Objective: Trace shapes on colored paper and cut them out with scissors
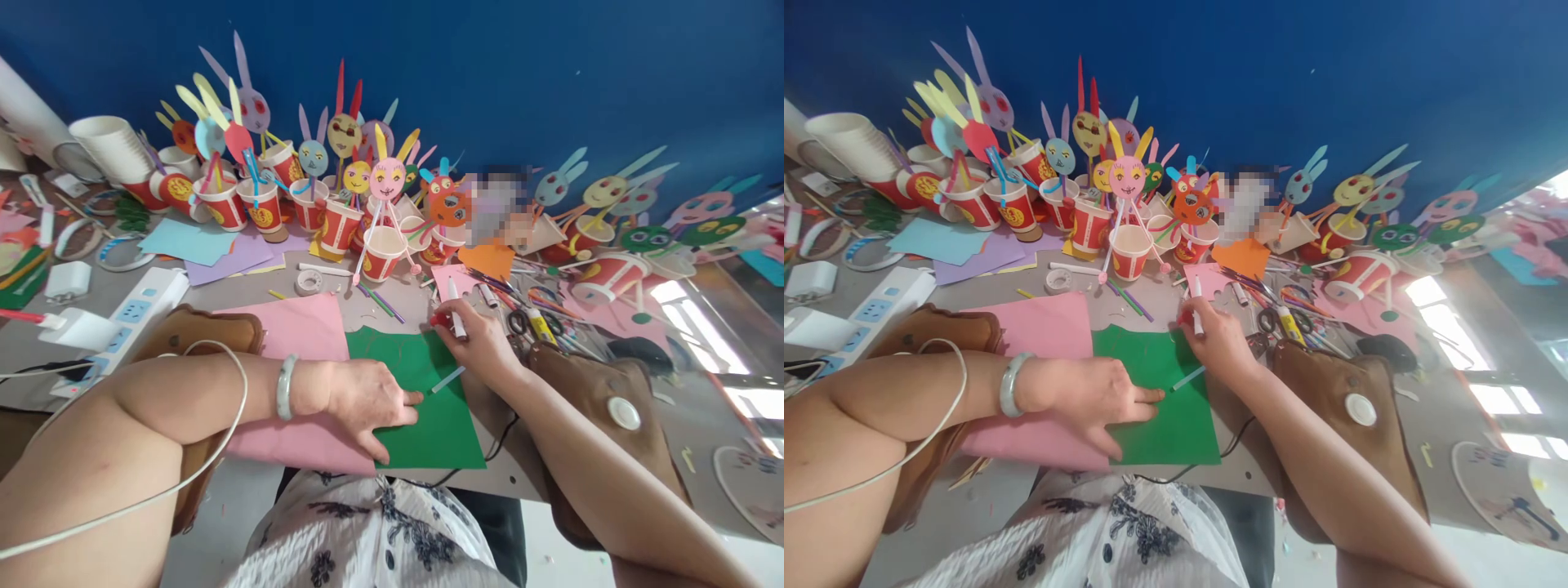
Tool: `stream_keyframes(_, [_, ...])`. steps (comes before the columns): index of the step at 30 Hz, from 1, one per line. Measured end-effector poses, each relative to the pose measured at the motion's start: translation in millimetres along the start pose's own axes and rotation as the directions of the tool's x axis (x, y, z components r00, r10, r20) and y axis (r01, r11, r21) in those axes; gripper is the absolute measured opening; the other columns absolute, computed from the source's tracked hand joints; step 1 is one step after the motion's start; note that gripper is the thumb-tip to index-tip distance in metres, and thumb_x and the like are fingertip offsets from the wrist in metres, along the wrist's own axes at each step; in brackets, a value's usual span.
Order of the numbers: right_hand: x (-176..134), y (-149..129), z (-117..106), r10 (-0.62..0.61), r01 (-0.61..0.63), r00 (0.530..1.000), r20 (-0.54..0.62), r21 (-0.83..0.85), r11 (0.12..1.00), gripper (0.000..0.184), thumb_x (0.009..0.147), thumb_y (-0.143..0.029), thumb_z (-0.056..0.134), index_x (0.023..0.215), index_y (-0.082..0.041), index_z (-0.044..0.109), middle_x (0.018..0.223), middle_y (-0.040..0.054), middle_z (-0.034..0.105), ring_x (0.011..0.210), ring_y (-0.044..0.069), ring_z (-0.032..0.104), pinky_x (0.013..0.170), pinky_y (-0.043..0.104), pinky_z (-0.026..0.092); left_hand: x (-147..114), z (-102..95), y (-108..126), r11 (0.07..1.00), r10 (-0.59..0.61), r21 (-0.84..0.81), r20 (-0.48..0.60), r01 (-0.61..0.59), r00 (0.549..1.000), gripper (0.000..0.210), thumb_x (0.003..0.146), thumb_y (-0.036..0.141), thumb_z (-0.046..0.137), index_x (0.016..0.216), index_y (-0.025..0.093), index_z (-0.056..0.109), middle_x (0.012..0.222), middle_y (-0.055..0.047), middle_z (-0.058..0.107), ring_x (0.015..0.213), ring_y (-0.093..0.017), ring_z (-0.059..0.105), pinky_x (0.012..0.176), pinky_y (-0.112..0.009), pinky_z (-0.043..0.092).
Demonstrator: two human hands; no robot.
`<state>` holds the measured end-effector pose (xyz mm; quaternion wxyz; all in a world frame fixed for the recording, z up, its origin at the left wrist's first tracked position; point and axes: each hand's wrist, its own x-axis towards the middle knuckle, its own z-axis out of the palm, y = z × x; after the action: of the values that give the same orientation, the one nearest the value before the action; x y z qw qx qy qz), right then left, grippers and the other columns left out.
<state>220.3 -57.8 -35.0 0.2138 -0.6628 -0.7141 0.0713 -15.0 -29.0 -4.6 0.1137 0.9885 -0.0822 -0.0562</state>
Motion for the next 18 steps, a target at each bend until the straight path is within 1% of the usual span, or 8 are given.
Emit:
stream_keyframes(4, [9.7, -4.7, 5.5, -0.012, 0.012, 0.999, 0.044, -0.003, 1.0, 0.014, 0.085, -0.025, 0.055, 0.099, -0.022, 0.056, 0.083, 0.0032, 0.071, 0.052, 0.015, 0.059, 0.06, 0.027, 0.045, -0.7, -2.2, 0.4, 1.0, -0.01, 0.001, 0.006, 0.01, 1.0, 0.046, 0.08, 0.058, 0.067, 0.101, 0.017, 0.067, 0.129, -0.011, 0.065, 0.069, -0.02, 0.068, 0.046, -0.032, 0.041])
stream_keyframes(8, [15.7, -7.1, 9.3, 0.001, -0.001, 1.0, 0.018, -0.002, 1.0, 0.014, 0.086, -0.028, 0.055, 0.098, -0.022, 0.057, 0.086, 0.0046, 0.072, 0.053, 0.015, 0.06, 0.059, 0.027, 0.044, -1.3, -3.5, 0.9, 1.0, -0.01, 0.01, 0.03, 0.01, 1.0, 0.046, 0.081, 0.057, 0.066, 0.105, 0.018, 0.066, 0.134, -0.009, 0.062, 0.075, -0.021, 0.07, 0.048, -0.032, 0.042])
stream_keyframes(12, [16.0, -4.0, 7.1, 0.047, -0.047, 0.999, 0.002, -0.008, 0.999, 0.02, 0.085, -0.037, 0.059, 0.098, -0.022, 0.057, 0.085, 0.0045, 0.073, 0.057, 0.017, 0.062, 0.061, 0.028, 0.044, -2.4, -2.6, 1.5, 1.0, -0.013, 0.024, 0.014, 0.012, 1.0, 0.047, 0.082, 0.057, 0.066, 0.106, 0.017, 0.066, 0.131, -0.01, 0.064, 0.076, -0.021, 0.07, 0.049, -0.032, 0.042])
stream_keyframes(15, [17.8, 3.5, 1.5, 0.107, -0.11, 0.993, -0.047, -0.088, 0.99, 0.026, 0.083, -0.044, 0.062, 0.098, -0.023, 0.058, 0.081, 0.0043, 0.072, 0.059, 0.019, 0.063, 0.063, 0.03, 0.044, -2.8, -0.9, 1.4, 1.0, -0.01, 0.028, -0.005, 0.01, 1.0, 0.047, 0.081, 0.057, 0.067, 0.105, 0.017, 0.066, 0.128, -0.01, 0.066, 0.075, -0.021, 0.07, 0.049, -0.032, 0.042])
stream_keyframes(18, [25.8, 11.0, -3.2, 0.152, -0.168, 0.985, -0.088, -0.23, 0.959, 0.024, 0.082, -0.04, 0.061, 0.098, -0.022, 0.059, 0.084, 0.0065, 0.072, 0.067, 0.022, 0.064, 0.063, 0.031, 0.041, -3.0, 0.4, 1.2, 0.999, -0.002, 0.032, -0.011, 0.003, 1.0, 0.046, 0.081, 0.057, 0.067, 0.103, 0.017, 0.066, 0.125, -0.01, 0.067, 0.074, -0.02, 0.069, 0.05, -0.032, 0.042])
